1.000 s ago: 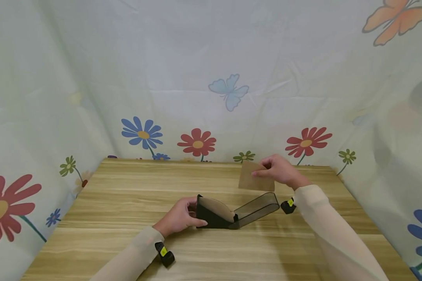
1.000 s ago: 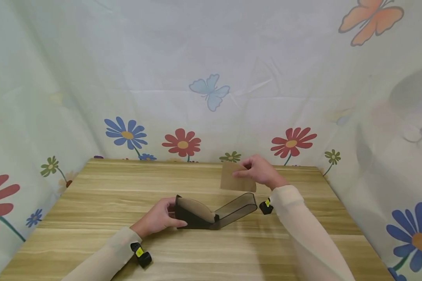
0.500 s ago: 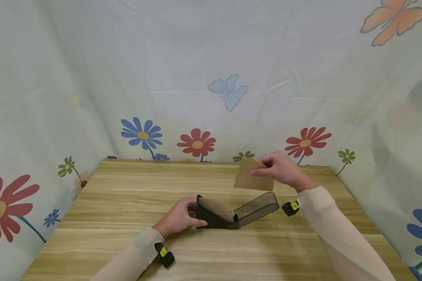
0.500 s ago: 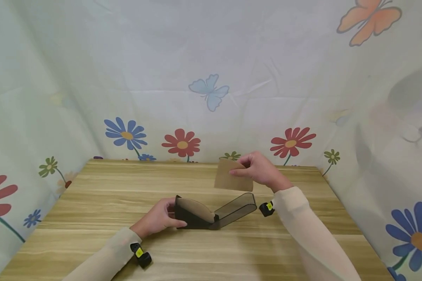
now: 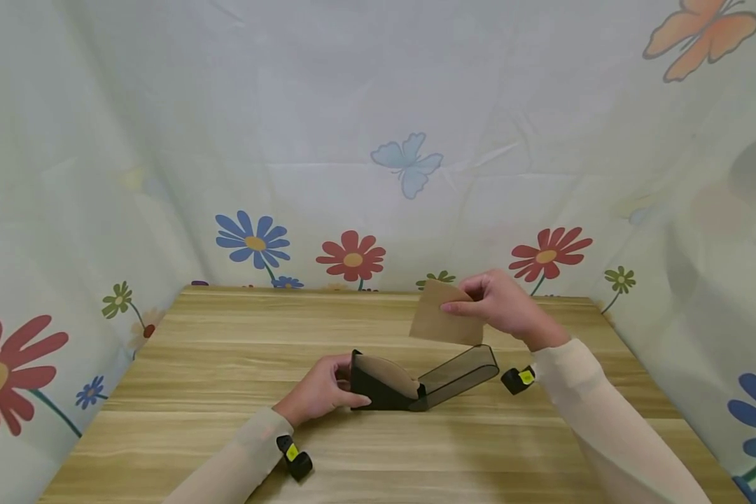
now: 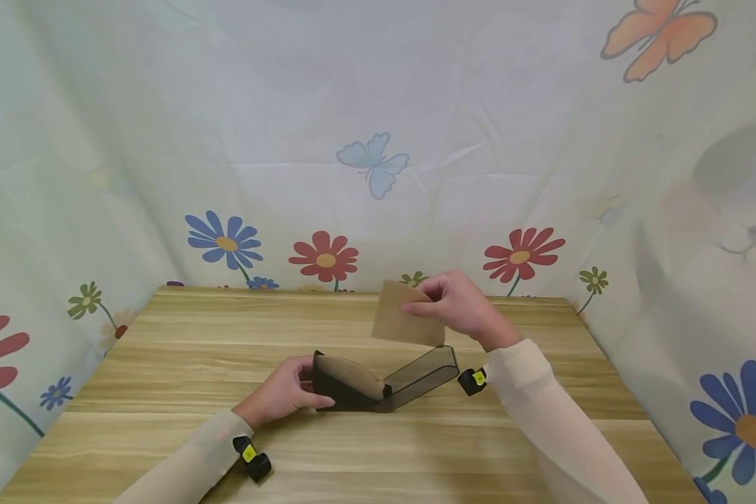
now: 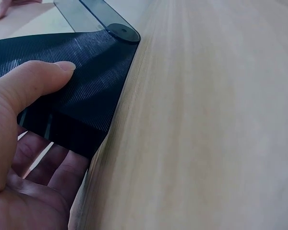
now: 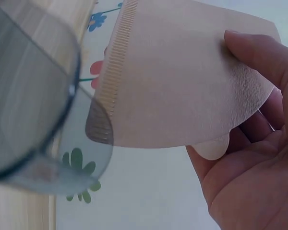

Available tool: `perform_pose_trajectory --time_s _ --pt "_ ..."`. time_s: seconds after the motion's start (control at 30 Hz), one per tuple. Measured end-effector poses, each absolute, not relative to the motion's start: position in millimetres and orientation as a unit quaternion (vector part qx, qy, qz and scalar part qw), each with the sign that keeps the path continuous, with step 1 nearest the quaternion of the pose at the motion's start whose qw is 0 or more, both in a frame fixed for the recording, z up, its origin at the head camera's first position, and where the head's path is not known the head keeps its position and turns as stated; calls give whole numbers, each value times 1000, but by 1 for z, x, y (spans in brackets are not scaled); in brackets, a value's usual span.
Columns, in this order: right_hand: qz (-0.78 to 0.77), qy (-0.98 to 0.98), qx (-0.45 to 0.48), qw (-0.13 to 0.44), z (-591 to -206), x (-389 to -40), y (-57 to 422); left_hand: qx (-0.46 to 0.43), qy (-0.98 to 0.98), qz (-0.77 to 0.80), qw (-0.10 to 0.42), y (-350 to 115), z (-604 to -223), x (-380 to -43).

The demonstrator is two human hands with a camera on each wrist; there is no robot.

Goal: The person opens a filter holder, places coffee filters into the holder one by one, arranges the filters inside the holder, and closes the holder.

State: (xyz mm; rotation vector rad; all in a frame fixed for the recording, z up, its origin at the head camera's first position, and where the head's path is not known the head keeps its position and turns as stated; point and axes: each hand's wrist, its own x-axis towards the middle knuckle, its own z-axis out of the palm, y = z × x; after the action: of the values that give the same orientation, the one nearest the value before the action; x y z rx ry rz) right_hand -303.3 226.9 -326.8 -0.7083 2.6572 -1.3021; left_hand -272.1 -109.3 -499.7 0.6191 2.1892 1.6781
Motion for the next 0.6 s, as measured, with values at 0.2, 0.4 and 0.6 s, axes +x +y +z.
perform_pose_trajectory --time_s 0.2,0.4,0.6 --pt "-439 863 -246 44 -328 -298 220 217 767 583 155 -110 -501 -273" --pt "-447 857 -249 56 -330 -291 208 219 769 581 152 -110 -501 -273" --pt "-445 853 -269 54 -333 -281 196 218 775 575 149 -110 -502 -273"
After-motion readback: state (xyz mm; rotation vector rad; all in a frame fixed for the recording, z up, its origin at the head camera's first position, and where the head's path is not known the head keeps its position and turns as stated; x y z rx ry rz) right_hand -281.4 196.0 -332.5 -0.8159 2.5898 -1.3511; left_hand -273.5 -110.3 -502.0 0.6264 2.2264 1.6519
